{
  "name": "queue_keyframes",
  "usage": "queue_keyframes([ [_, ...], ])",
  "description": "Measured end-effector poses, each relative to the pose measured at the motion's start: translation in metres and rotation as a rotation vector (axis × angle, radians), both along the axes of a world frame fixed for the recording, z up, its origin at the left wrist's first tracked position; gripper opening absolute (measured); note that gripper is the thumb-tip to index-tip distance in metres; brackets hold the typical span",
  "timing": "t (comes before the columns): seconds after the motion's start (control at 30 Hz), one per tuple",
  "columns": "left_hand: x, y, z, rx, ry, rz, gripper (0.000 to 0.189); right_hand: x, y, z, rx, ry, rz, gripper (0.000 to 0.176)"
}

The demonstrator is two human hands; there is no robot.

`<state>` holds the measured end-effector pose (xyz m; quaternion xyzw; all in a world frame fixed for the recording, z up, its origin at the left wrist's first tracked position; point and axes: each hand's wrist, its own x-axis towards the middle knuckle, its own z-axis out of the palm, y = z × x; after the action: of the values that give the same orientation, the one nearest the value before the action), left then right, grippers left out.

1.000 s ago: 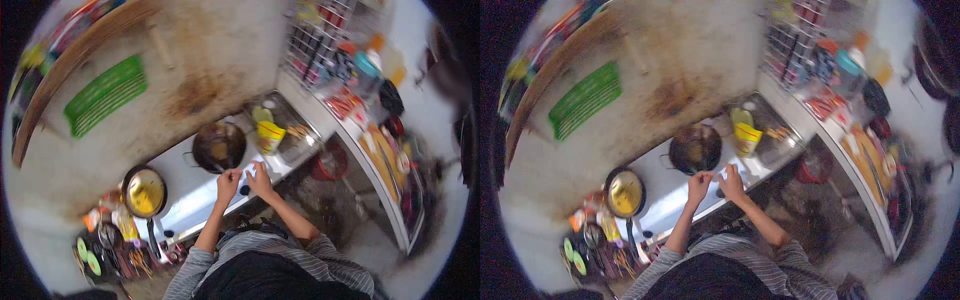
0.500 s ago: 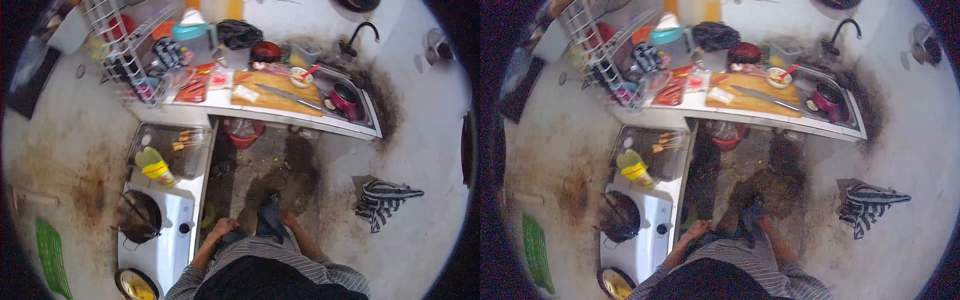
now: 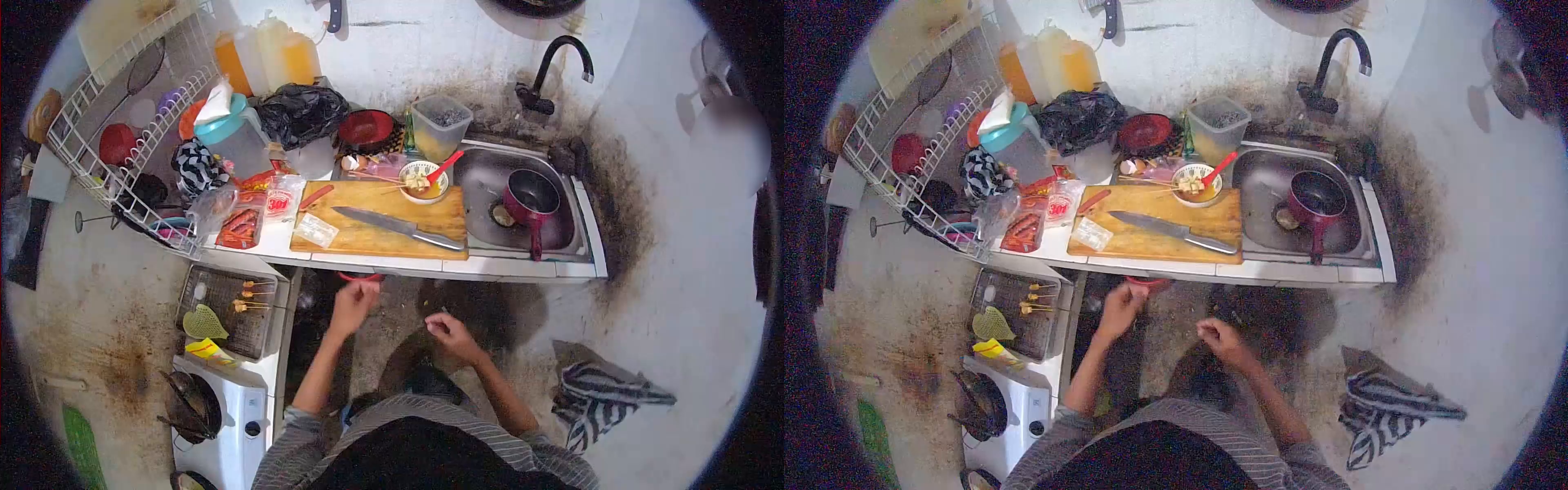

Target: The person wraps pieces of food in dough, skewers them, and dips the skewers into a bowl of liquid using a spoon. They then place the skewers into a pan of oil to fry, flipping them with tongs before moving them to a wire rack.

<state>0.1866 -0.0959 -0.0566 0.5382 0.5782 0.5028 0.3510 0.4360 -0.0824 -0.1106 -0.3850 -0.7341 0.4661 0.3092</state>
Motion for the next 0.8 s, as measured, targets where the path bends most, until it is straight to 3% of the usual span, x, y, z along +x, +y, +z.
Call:
queue_keyframes([
  [0.03,-0.002,0.022,-0.001,0.047,0.037,0.077,0.018,-0.004,0.018,0.022,-0.078,0.027,0.021,0.021],
  [0.1,0.000,0.050,0.028,-0.062,-0.316,0.164,0.015,-0.011,0.051,0.058,-0.156,0.051,0.058,0.019],
  [0.2,-0.011,0.088,0.041,-0.050,-0.168,0.215,0.019,-0.036,0.104,0.091,0.024,0.017,0.083,0.019],
  [0.27,-0.015,0.111,0.040,0.034,-0.319,0.284,0.029,-0.059,0.134,0.102,0.227,-0.028,0.028,0.016],
  [0.37,-0.027,0.137,0.033,0.111,-0.409,0.275,0.036,-0.096,0.162,0.107,0.296,0.096,0.034,0.016],
  [0.53,-0.022,0.153,0.047,0.182,-0.484,0.269,0.022,-0.118,0.168,0.099,0.171,0.140,0.074,0.016],
  [0.63,-0.016,0.159,0.057,0.218,-0.482,0.267,0.015,-0.117,0.172,0.111,0.172,0.155,0.059,0.015],
  [0.7,-0.012,0.166,0.064,0.351,-0.253,0.174,0.015,-0.115,0.181,0.128,0.321,0.164,-0.076,0.014],
  [0.77,-0.008,0.176,0.081,0.368,-0.215,0.151,0.015,-0.115,0.197,0.144,0.341,0.166,-0.075,0.015],
  [0.8,-0.007,0.181,0.090,0.361,-0.076,0.124,0.013,-0.116,0.208,0.152,0.366,0.173,-0.069,0.015],
])
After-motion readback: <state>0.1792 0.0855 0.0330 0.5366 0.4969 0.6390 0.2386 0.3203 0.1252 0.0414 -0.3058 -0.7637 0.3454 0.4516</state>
